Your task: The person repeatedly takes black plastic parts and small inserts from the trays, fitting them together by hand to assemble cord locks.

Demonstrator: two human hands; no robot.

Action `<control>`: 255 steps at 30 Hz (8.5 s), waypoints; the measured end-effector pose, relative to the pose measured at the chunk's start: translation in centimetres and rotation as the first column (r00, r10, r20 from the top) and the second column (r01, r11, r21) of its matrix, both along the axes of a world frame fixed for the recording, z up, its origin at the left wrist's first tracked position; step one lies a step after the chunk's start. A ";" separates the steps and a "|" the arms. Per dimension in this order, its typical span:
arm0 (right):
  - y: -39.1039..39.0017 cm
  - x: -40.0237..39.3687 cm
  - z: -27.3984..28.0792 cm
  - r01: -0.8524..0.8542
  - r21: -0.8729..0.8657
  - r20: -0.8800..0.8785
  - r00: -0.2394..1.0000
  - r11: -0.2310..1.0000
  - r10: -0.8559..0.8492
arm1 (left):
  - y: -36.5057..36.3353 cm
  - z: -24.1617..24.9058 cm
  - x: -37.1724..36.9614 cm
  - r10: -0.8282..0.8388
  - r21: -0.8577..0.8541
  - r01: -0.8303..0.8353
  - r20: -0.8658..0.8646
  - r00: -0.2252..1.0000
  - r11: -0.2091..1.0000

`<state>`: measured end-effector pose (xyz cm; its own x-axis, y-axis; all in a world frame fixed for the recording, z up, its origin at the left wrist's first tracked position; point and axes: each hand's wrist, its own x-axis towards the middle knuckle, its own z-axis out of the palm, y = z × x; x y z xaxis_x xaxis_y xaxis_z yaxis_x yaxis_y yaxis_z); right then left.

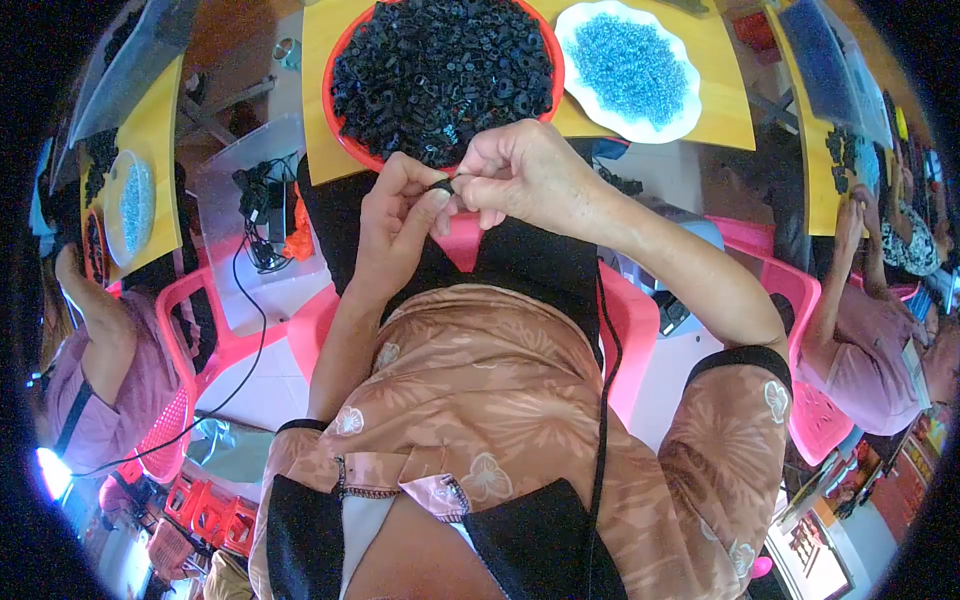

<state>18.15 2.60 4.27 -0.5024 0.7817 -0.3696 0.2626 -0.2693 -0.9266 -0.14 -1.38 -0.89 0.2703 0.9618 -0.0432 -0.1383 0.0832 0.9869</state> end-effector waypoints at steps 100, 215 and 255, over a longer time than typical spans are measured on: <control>3.5 -1.5 -1.7 -0.339 0.666 0.589 0.786 0.665 -0.189 | 1.8 -0.1 -1.0 0.328 -0.319 -0.240 0.258 0.909 0.917; 2.7 -1.5 1.0 0.152 0.162 -0.158 0.979 0.975 -0.126 | 2.3 0.8 -1.0 0.189 -0.321 -0.062 0.382 0.905 0.945; 8.0 4.2 6.8 0.265 0.521 -0.090 0.962 0.811 -0.256 | 1.1 1.0 0.3 0.196 -0.110 -0.180 0.150 0.969 0.977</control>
